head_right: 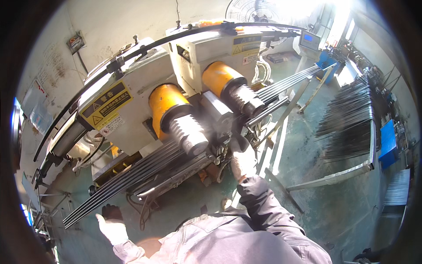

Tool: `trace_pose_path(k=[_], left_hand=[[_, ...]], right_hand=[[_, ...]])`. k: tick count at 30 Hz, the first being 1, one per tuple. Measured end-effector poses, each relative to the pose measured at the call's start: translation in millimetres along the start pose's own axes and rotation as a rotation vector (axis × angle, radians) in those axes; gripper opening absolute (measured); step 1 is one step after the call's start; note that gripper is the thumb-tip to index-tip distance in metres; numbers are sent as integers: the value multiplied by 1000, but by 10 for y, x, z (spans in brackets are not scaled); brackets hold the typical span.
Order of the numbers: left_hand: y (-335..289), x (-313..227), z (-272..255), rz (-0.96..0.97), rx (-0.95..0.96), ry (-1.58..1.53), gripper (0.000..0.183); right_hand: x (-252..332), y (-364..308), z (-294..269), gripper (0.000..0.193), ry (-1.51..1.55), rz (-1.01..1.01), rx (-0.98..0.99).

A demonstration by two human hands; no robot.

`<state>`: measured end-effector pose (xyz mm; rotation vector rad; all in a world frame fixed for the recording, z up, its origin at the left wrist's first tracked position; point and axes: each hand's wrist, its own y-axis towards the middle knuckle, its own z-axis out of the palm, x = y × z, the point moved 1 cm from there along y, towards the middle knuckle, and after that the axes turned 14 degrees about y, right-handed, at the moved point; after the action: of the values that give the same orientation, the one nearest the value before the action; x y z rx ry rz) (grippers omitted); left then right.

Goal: The person repeatedly picks up bundles of long metal rods and feeds them into a machine with yellow rollers. The rods are processed and then stacked on a nearby rack. The person wears gloves and a work jacket throughout the task.

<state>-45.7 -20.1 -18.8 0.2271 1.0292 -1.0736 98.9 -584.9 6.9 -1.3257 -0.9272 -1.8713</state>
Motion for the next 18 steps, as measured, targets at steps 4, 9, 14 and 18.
trace_pose_path(k=[4, 9, 14, 18], left_hand=[[3, -285, 371, 63, -12, 45, 66], [80, -677, 814, 386, 734, 140, 65], [-129, -1522, 1764, 637, 60, 193, 67], [-384, -1898, 2747, 648, 90, 362, 62]], right_hand=[[181, 251, 251, 37, 239, 148, -66], [-90, 613, 289, 34, 543, 247, -35], [-169, 831, 355, 40, 707, 334, 190], [67, 1009, 351, 31, 592, 564, 105]])
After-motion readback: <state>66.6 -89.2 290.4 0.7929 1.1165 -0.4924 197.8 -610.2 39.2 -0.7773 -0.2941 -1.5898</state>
